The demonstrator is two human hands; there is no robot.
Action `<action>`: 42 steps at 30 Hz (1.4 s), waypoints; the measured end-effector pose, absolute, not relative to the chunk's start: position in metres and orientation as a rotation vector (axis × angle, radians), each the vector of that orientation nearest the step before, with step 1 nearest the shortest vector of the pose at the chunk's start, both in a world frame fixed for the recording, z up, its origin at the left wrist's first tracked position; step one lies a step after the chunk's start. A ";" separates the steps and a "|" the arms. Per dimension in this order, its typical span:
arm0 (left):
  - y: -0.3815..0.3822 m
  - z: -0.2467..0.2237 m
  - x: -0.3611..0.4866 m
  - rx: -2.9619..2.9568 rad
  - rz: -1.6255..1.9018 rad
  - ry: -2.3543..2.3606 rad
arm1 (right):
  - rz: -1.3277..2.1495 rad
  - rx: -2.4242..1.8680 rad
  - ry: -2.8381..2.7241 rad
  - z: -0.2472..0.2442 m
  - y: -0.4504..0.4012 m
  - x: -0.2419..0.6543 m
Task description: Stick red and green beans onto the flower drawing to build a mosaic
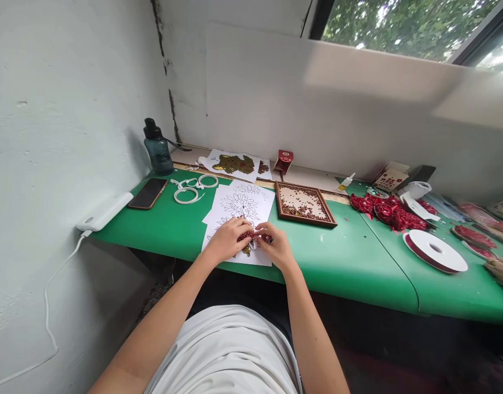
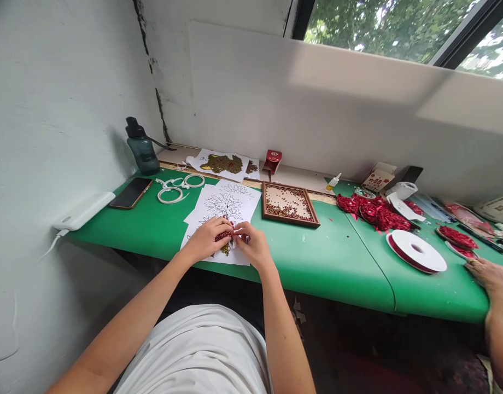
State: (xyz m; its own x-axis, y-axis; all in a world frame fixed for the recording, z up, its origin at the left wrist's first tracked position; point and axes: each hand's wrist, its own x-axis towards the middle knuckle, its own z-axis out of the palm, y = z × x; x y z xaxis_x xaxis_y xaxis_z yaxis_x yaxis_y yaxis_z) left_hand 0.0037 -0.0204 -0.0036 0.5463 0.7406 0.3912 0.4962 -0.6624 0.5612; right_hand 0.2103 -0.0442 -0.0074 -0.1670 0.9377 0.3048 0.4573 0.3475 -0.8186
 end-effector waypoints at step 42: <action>-0.022 -0.004 0.005 2.427 0.863 1.023 | 0.619 -1.243 -1.869 -0.010 -0.042 0.210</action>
State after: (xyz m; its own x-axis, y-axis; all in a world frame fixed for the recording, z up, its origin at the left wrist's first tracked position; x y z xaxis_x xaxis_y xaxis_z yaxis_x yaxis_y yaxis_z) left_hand 0.0046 -0.0223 -0.0041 0.5494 0.7371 0.3934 0.5120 -0.6691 0.5386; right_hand 0.2098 -0.0420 -0.0097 -0.2062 0.9162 0.3436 0.5300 0.3997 -0.7478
